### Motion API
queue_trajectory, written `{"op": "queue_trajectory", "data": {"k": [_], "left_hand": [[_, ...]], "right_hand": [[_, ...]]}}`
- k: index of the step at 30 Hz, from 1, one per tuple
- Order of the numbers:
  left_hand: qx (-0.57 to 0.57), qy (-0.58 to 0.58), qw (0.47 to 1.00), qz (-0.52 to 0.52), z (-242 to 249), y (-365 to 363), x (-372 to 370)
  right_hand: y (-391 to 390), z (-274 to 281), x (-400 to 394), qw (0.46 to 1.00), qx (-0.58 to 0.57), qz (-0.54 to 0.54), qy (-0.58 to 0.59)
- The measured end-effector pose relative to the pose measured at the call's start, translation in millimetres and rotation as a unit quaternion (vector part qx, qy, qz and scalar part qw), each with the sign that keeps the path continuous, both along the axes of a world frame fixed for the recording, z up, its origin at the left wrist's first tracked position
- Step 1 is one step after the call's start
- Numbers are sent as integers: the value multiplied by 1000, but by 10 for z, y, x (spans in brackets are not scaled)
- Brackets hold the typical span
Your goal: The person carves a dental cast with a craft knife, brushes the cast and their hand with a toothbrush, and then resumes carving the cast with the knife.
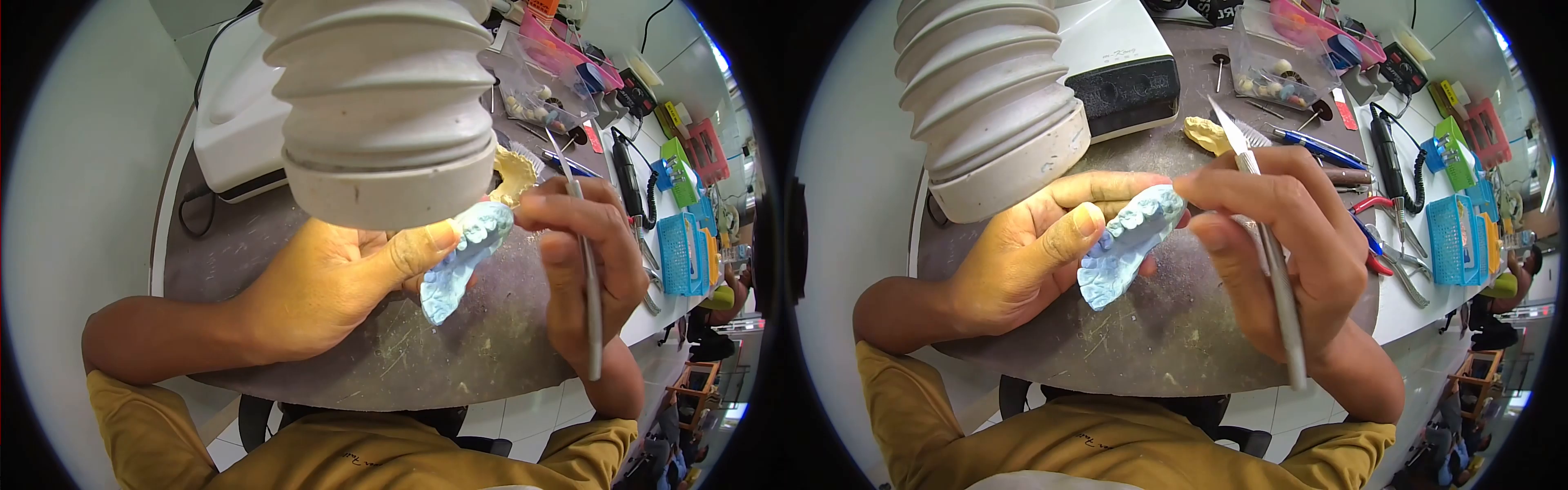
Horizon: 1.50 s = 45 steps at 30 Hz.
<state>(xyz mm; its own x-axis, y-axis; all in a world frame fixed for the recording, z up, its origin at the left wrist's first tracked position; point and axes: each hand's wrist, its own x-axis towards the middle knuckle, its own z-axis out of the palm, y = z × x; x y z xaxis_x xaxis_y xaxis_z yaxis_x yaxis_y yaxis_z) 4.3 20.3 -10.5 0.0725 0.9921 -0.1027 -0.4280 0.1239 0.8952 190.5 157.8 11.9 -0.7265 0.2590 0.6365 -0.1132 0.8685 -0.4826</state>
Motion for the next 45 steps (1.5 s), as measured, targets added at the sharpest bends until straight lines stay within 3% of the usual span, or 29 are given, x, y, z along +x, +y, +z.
{"op": "queue_trajectory", "data": {"k": [1, 5, 10, 22, 24, 25, 26, 27, 29, 31, 32, 33, 34, 35, 36, 37, 38, 40, 41, 45], "left_hand": [[4, 18, 1000, -5, 3, 1, -7], [-2, 31, 1000, -1, 21, -13, -2], [6, -15, 999, 35, 66, -23, 48], [-22, 28, 999, 18, 50, -31, -22], [-14, 25, 999, 24, 42, -25, -27], [-5, 22, 999, 30, 38, -20, -28], [-6, 22, 999, 26, 38, -9, -29], [1, 7, 1000, 29, 44, -4, -25], [9, -8, 1000, 28, 59, -8, -5], [9, -51, 998, 35, 69, -4, 16], [6, -37, 998, 40, 74, 0, 17], [4, -36, 998, 42, 67, -5, 10], [12, -32, 999, 38, 60, 1, 9], [19, -25, 999, 40, 55, 0, -2], [20, -22, 999, 44, 59, -15, -11], [19, -16, 999, 43, 63, -5, -15], [17, -13, 999, 40, 58, 6, -11], [24, -14, 999, 35, 32, 10, -14], [31, -11, 999, 28, 40, 14, -26], [33, -32, 999, 24, 60, 16, 8]], "right_hand": [[-49, 24, -9, 998, -44, -44, -28], [24, 3, -42, 998, 40, 1, -56], [5, -39, -41, 999, 6, -14, -49], [16, 1, -44, 997, 29, -22, -62], [92, -66, -33, 997, 50, -19, 48], [-23, -19, 26, 996, -33, -40, 74], [-164, 68, 161, 987, -145, 18, 72], [-288, 140, 279, 961, -256, 76, 69], [-437, 169, 305, 930, -309, 198, 12], [-591, 83, 145, 887, -335, 316, 30], [-892, 98, 74, 891, -335, 304, 32], [-1334, 135, 3, 848, -462, 179, 188], [-1590, 171, -108, 755, -561, 48, 336], [-1509, -1, -268, 755, -560, 47, 338], [-1245, -260, -525, 741, -389, 280, 471], [-1086, -382, -665, 651, -175, 485, 557], [-1029, -342, -516, 651, -174, 488, 555], [-769, -162, 138, 762, -284, 505, 290], [-709, -109, 268, 789, -328, 498, 147], [-756, -98, 196, 778, -361, 493, 148]]}}
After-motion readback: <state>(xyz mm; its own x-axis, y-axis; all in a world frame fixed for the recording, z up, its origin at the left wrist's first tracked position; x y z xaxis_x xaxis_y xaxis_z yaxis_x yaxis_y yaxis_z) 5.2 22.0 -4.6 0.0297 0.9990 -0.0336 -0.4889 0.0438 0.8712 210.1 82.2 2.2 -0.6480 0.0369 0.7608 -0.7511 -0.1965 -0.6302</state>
